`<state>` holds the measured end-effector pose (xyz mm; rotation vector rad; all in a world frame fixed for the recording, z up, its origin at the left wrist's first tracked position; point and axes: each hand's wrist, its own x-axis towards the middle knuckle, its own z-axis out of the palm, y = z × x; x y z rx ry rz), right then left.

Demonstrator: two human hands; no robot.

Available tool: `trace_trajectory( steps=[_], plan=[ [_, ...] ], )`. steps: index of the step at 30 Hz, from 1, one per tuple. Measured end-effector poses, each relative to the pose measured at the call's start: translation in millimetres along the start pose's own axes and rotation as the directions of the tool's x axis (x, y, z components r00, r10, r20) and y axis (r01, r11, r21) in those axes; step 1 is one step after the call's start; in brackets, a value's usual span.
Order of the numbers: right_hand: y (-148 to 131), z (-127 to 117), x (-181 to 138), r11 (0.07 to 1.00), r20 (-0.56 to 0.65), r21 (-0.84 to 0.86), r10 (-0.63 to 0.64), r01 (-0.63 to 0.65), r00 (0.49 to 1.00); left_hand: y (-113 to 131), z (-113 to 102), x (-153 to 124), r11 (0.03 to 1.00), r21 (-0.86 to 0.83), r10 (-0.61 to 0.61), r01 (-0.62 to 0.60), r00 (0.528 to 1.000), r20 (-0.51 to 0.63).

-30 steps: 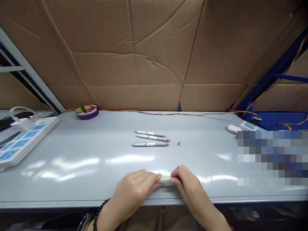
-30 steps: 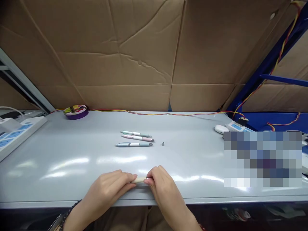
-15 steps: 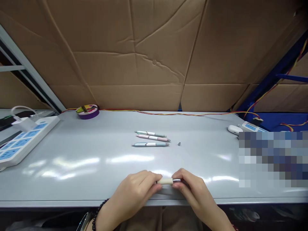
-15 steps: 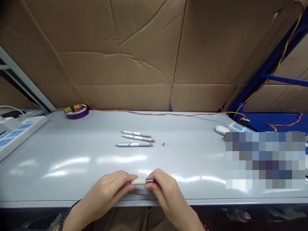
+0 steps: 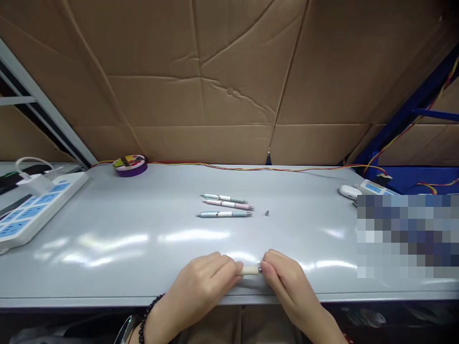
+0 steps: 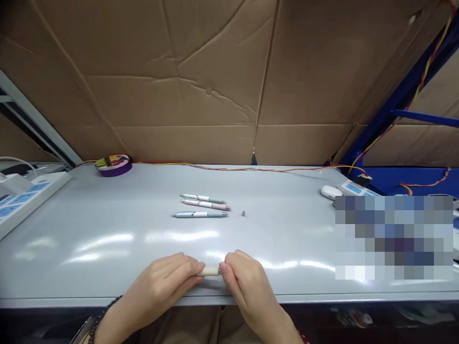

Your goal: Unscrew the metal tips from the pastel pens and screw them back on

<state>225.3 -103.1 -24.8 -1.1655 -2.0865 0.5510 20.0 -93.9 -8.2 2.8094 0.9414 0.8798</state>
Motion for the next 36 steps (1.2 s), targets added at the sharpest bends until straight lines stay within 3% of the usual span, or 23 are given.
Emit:
trace_trajectory(
  steps=[7,11,15,23,31,36],
  plan=[
    [0.2,-4.3,2.1,0.988,0.079,0.134,0.072,-0.082,0.994,-2.0,-0.1,-2.3,0.988,-0.077,-0.126,0.131,0.99,0.06],
    [2.4,-4.8,-0.3,0.943,0.06,0.326,0.054,-0.071,0.997,-2.3,0.5,-3.3,0.988,-0.096,-0.121,0.123,0.992,0.03],
    [6.5,-3.7,-4.8,0.872,0.041,0.466,0.145,-0.148,0.989,-1.2,-0.2,-2.8,0.99,-0.098,-0.1,0.101,0.995,0.018],
    [4.8,-4.7,-5.8,0.949,-0.012,0.304,0.093,-0.085,0.996,-2.6,-1.5,-1.9,0.994,-0.076,-0.082,0.084,0.996,0.032],
    [0.9,-6.7,0.8,0.989,0.039,0.053,-0.137,0.135,0.99,-2.2,-2.4,-4.9,0.986,-0.133,-0.095,0.101,0.994,0.055],
    [-1.8,-5.0,1.6,0.993,0.061,0.072,-0.094,0.09,0.994,0.9,-2.4,-4.9,0.987,-0.136,-0.079,0.09,0.993,0.085]
  ],
)
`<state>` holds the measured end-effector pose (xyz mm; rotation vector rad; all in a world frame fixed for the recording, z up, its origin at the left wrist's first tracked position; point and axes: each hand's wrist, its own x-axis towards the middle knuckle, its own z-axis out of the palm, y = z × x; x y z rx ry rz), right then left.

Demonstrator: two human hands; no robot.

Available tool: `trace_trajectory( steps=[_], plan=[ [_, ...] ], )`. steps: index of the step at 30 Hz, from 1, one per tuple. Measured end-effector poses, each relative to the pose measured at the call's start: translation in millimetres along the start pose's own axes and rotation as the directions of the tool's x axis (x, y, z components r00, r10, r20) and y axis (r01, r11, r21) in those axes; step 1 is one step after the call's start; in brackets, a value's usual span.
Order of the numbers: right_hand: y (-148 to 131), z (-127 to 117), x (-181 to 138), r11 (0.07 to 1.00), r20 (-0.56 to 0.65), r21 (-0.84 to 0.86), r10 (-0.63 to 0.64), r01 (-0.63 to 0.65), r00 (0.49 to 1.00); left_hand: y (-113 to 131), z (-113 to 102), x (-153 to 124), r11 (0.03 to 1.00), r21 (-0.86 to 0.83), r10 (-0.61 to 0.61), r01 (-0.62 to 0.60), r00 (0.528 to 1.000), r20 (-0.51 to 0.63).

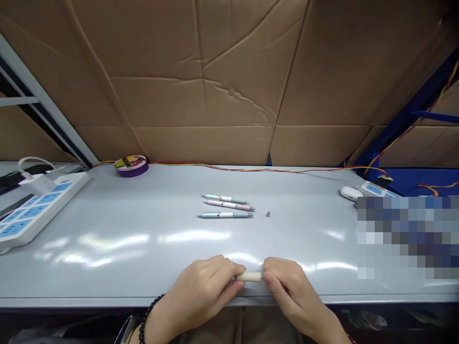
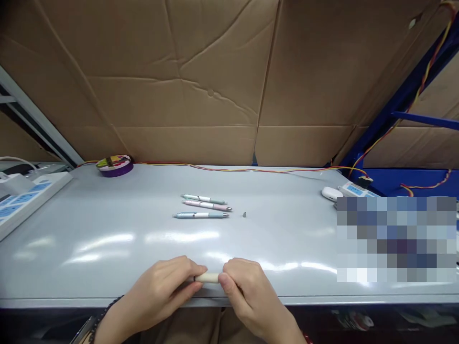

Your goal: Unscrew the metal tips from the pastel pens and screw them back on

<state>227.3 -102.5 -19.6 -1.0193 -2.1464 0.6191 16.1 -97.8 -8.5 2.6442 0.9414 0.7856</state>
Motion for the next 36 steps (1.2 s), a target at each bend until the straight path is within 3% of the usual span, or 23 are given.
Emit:
trace_trajectory(
  steps=[8,16,22,30,36],
  plan=[
    [-2.1,5.1,1.2,0.999,-0.036,-0.024,0.045,-0.046,0.998,-0.4,0.5,2.3,0.996,0.086,0.021,-0.019,0.999,-0.025],
    [2.4,5.3,-1.8,0.992,0.047,-0.128,0.027,-0.02,0.999,-1.9,3.7,2.4,0.988,0.131,0.089,-0.083,0.995,-0.04],
    [2.4,7.6,-2.2,0.997,-0.011,-0.075,0.008,-0.009,1.0,-2.0,2.0,3.5,0.972,0.163,0.19,-0.171,0.976,-0.105],
    [-5.8,-1.7,-0.1,0.991,0.13,0.084,0.092,-0.103,0.987,-2.9,0.1,3.4,0.999,-0.032,0.018,-0.023,0.988,-0.156],
    [-6.1,-5.2,0.0,0.967,0.13,0.153,0.182,-0.201,0.975,-3.8,-1.3,2.8,0.998,-0.042,0.039,-0.046,0.987,-0.154]
  ],
)
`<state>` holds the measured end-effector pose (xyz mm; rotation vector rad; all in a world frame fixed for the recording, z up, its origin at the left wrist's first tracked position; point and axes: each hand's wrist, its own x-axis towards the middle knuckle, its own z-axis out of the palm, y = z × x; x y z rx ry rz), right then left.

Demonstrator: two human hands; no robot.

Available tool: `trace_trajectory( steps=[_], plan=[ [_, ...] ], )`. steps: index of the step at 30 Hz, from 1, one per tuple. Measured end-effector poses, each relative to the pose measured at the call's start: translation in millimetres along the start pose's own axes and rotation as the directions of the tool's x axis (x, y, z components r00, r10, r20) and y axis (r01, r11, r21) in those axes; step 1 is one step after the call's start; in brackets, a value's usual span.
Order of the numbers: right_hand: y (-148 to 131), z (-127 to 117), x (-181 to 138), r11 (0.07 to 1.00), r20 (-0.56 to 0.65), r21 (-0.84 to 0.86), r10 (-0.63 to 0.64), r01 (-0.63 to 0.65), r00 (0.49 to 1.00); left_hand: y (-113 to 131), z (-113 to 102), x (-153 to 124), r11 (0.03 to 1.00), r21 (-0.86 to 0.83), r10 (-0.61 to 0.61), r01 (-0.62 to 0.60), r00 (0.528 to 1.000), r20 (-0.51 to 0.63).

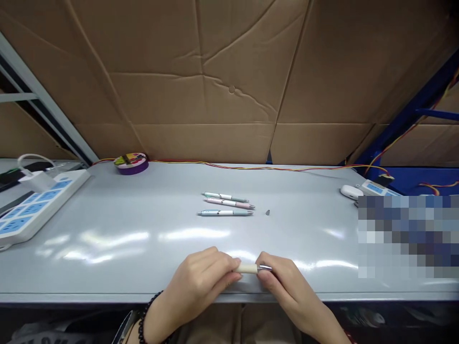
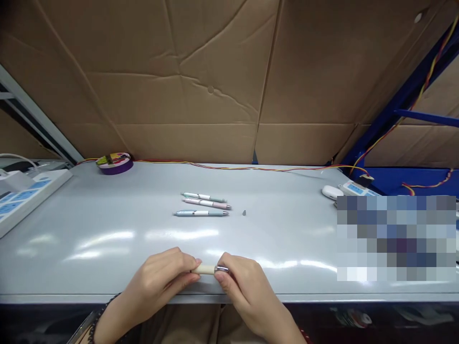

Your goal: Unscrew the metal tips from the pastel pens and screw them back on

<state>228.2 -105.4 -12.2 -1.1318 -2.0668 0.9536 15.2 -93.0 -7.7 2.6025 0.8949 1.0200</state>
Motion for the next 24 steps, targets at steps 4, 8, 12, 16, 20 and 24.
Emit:
trace_trajectory(
  steps=[4,8,12,16,20,24],
  plan=[
    [5.1,-0.2,-0.9,0.985,-0.132,0.167,0.062,-0.039,0.989,0.1,1.0,0.0,1.0,0.009,0.001,-0.001,1.0,-0.005],
    [8.6,0.3,-1.7,0.976,-0.264,0.212,0.002,0.057,0.964,0.2,2.2,-0.3,0.999,0.029,-0.029,0.029,1.0,-0.003],
    [9.6,-0.3,-2.7,0.972,-0.303,0.205,-0.051,0.117,0.952,0.7,1.9,-0.2,0.998,0.012,-0.062,0.062,0.998,0.018],
    [10.1,0.5,-3.1,0.976,-0.296,0.183,-0.06,0.118,0.953,0.4,1.6,-0.1,0.997,0.005,-0.082,0.082,0.996,0.036],
    [12.5,2.7,-1.9,0.985,-0.305,0.103,-0.102,0.14,0.947,-0.9,3.7,-3.0,0.995,0.015,-0.101,0.1,0.993,0.054],
    [13.6,2.8,-1.2,0.965,-0.294,-0.028,-0.256,0.26,0.921,-1.3,4.5,-4.0,0.992,0.011,-0.124,0.123,0.99,0.075]
  ],
)
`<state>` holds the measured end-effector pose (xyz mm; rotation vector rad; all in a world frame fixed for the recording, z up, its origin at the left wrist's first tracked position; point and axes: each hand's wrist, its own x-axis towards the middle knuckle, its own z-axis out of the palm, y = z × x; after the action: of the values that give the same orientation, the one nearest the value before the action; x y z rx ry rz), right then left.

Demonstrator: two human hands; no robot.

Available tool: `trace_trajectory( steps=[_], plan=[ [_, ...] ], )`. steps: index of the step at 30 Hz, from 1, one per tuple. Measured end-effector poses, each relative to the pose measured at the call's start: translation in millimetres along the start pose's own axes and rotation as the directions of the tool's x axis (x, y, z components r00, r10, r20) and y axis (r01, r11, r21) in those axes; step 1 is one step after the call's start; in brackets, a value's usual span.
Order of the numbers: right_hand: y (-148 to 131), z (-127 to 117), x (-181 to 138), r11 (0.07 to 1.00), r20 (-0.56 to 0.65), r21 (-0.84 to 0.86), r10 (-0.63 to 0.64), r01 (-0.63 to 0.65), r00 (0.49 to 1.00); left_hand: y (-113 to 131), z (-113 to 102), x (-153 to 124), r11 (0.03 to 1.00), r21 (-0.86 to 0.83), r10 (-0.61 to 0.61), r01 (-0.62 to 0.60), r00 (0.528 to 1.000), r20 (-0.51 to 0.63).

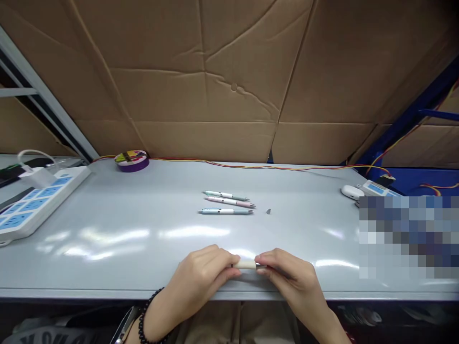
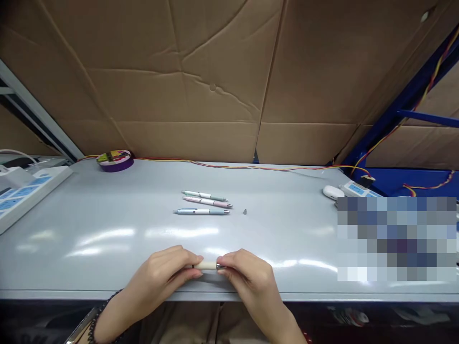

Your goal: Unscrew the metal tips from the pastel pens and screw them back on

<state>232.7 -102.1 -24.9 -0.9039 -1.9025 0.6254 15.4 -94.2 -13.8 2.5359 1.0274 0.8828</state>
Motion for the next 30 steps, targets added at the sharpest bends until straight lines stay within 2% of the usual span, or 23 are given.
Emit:
trace_trajectory(
  steps=[3,10,17,20,25,30],
  plan=[
    [-2.0,-0.8,1.4,0.997,0.036,-0.068,-0.047,0.049,0.998,0.6,-1.7,1.5,1.0,0.006,0.014,-0.014,1.0,0.0],
    [-5.8,0.3,2.5,0.982,0.168,-0.188,0.023,0.009,0.986,3.4,-5.2,3.3,0.999,-0.023,0.041,-0.04,0.998,0.038],
    [-2.9,7.4,0.4,0.954,0.153,-0.3,0.025,0.023,0.988,0.7,-0.4,1.3,0.993,0.029,0.113,-0.115,0.992,0.059],
    [-3.1,8.2,-0.9,0.969,0.109,-0.242,0.076,-0.047,0.991,0.1,-0.9,1.5,0.998,0.002,0.062,-0.062,0.997,0.039],
    [-2.9,3.5,-5.1,0.992,-0.015,0.022,0.123,-0.123,0.992,1.3,-3.8,3.4,0.996,-0.076,-0.036,0.034,0.999,-0.023],
    [-4.3,0.5,-1.5,0.995,0.017,-0.008,0.097,-0.096,0.995,1.9,-3.5,2.6,0.999,-0.049,-0.002,0.002,1.0,-0.003]
  ],
)
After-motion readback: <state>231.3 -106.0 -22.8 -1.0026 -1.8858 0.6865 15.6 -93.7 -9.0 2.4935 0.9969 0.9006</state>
